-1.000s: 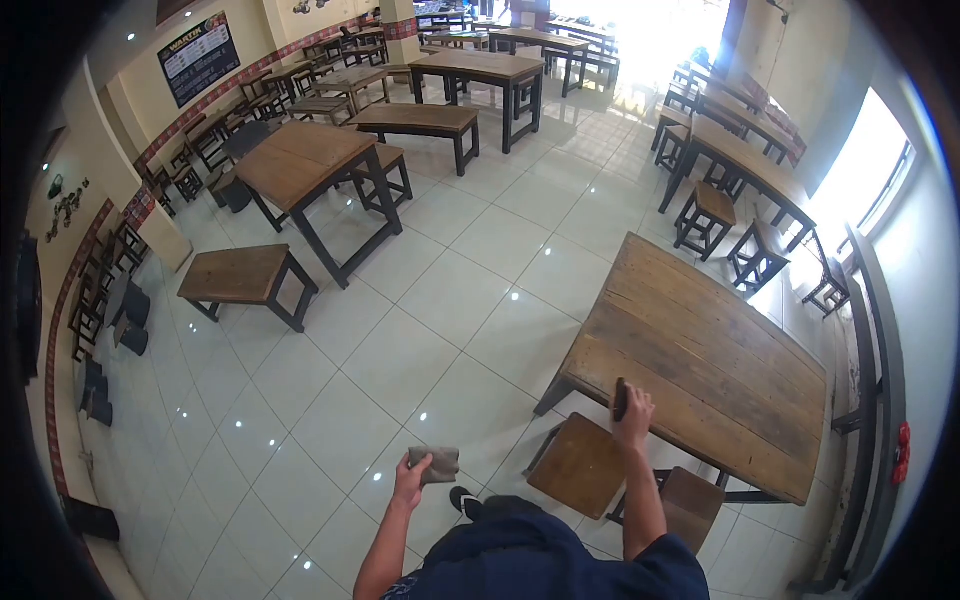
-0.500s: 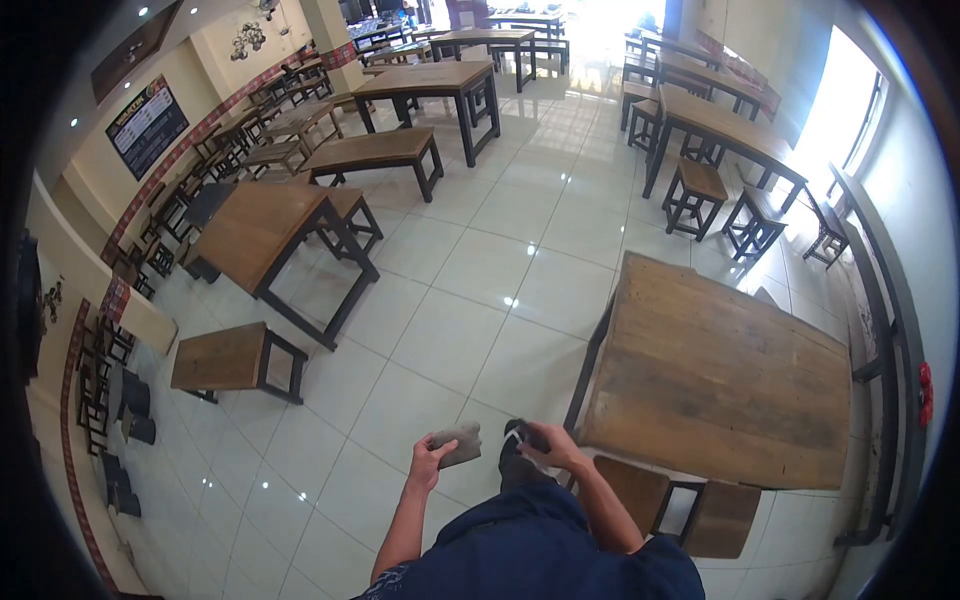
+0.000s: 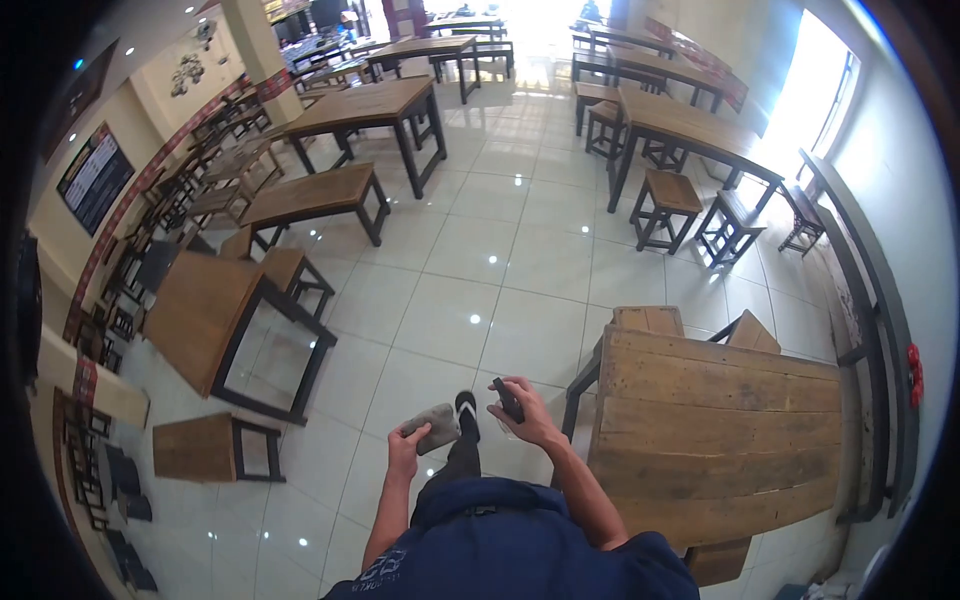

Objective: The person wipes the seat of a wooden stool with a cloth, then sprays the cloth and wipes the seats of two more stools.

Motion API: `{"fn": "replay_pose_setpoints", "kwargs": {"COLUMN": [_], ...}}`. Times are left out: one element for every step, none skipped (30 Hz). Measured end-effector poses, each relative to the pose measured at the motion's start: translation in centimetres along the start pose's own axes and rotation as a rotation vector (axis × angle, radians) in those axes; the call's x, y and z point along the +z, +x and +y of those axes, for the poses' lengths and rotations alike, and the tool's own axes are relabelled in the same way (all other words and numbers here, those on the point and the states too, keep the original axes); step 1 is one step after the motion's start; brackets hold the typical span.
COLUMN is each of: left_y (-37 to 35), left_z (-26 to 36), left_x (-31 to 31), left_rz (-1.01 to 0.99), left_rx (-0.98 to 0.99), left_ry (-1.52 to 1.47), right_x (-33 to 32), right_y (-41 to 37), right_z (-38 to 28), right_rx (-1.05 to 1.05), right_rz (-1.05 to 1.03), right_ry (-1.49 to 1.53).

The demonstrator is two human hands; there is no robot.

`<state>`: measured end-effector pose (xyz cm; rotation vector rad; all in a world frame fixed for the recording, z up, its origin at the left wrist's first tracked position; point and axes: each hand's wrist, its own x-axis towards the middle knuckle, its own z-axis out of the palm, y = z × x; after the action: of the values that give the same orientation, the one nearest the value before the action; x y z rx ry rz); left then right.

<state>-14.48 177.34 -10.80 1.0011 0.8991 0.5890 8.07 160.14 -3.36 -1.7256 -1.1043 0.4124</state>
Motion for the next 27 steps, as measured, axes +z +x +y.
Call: {"fn": "replay_pose_setpoints", "kwargs": {"left_y": [2.8, 5.9, 8.8, 11.6, 14.4, 17.2, 19.8, 22.2, 24.6, 27.5, 32.3, 34.5, 35.5, 36.3, 37.5, 39.2, 40.9, 42.4, 43.8, 45.3, 46.7, 48.2, 49.4, 50.6, 51.6, 52.2, 53.0], "left_z": [0.5, 1.1, 2.1, 3.0, 4.1, 5.4, 6.8, 8.0, 9.6, 10.0, 10.8, 10.9, 12.9, 14.9, 16.3, 16.6, 16.7, 16.8, 16.7, 16.7, 16.6, 16.5, 16.4, 16.1, 15.8, 15.4, 15.7], "left_x": [0.5, 1.3, 2.4, 3.6, 5.0, 6.9, 8.8, 10.6, 12.7, 14.6, 17.9, 20.0, 22.5, 24.9, 27.3, 29.2, 30.9, 32.9, 34.9, 37.0, 39.0, 41.2, 43.6, 45.9, 48.3, 50.6, 53.0], "left_rz": [-0.007, -0.027, -0.015, -0.001, 0.003, -0.015, -0.057, -0.099, -0.157, -0.179, -0.289, -0.371, -0.388, -0.426, -0.456, -0.469, -0.523, -0.576, -0.585, -0.625, -0.664, -0.671, -0.704, -0.738, -0.746, -0.763, -0.777], "left_rx": [0.052, 0.046, 0.088, 0.131, 0.173, 0.173, 0.217, 0.259, 0.204, 0.201, 0.080, -0.044, -0.051, -0.255, -0.460, -0.466, -0.502, -0.538, -0.545, -0.561, -0.577, -0.583, -0.603, -0.624, -0.632, -0.644, -0.659], "left_ry": [0.204, 0.205, 0.414, 0.625, 0.626, 0.628, 0.550, 0.474, 0.428, 0.440, 0.251, 0.052, 0.065, -0.135, -0.337, -0.323, -0.358, -0.395, -0.386, -0.366, -0.345, -0.336, -0.317, -0.301, -0.293, -0.284, -0.272], "right_x": [-0.4, -0.7, -0.8, -0.9, -1.1, -1.7, -2.2, -2.6, -3.0, -3.9, -6.0, -6.8, -7.8, -8.8, -9.7, -10.6, -11.2, -12.1, -13.0, -14.0, -15.2, -16.7, -18.4, -20.2, -21.8, -23.4, -25.0], "right_y": [1.8, 3.7, 5.8, 7.6, 9.5, 11.5, 13.4, 15.3, 17.2, 19.2, 22.3, 23.4, 24.6, 26.0, 27.2, 28.1, 29.0, 30.1, 31.1, 32.1, 33.1, 34.2, 35.2, 36.2, 37.3, 38.1, 39.3], "right_z": [0.8, 2.2, 3.5, 4.6, 5.6, 6.2, 6.7, 7.3, 8.1, 8.7, 9.7, 10.7, 10.8, 11.0, 12.3, 13.8, 15.3, 16.2, 17.2, 18.3, 19.5, 20.9, 22.2, 23.3, 24.2, 25.2, 26.0], "right_rx": [0.040, 0.051, 0.003, -0.043, -0.032, 0.075, 0.187, 0.201, 0.176, 0.149, 0.151, 0.173, 0.187, 0.197, 0.201, 0.180, 0.161, 0.168, 0.234, 0.298, 0.276, 0.279, 0.295, 0.312, 0.317, 0.319, 0.348], "right_rz": [0.037, 0.052, 0.135, 0.216, 0.229, 0.223, 0.217, 0.233, 0.261, 0.292, 0.327, 0.381, 0.450, 0.519, 0.540, 0.609, 0.676, 0.692, 0.765, 0.833, 0.883, 0.895, 0.889, 0.882, 0.907, 0.921, 0.918], "right_ry": [0.026, 0.015, 0.008, 0.003, -0.004, 0.004, 0.017, 0.017, 0.004, -0.009, -0.045, -0.002, 0.026, 0.053, 0.053, 0.007, -0.039, -0.040, 0.120, 0.284, 0.256, 0.257, 0.255, 0.250, 0.223, 0.221, 0.172]}}
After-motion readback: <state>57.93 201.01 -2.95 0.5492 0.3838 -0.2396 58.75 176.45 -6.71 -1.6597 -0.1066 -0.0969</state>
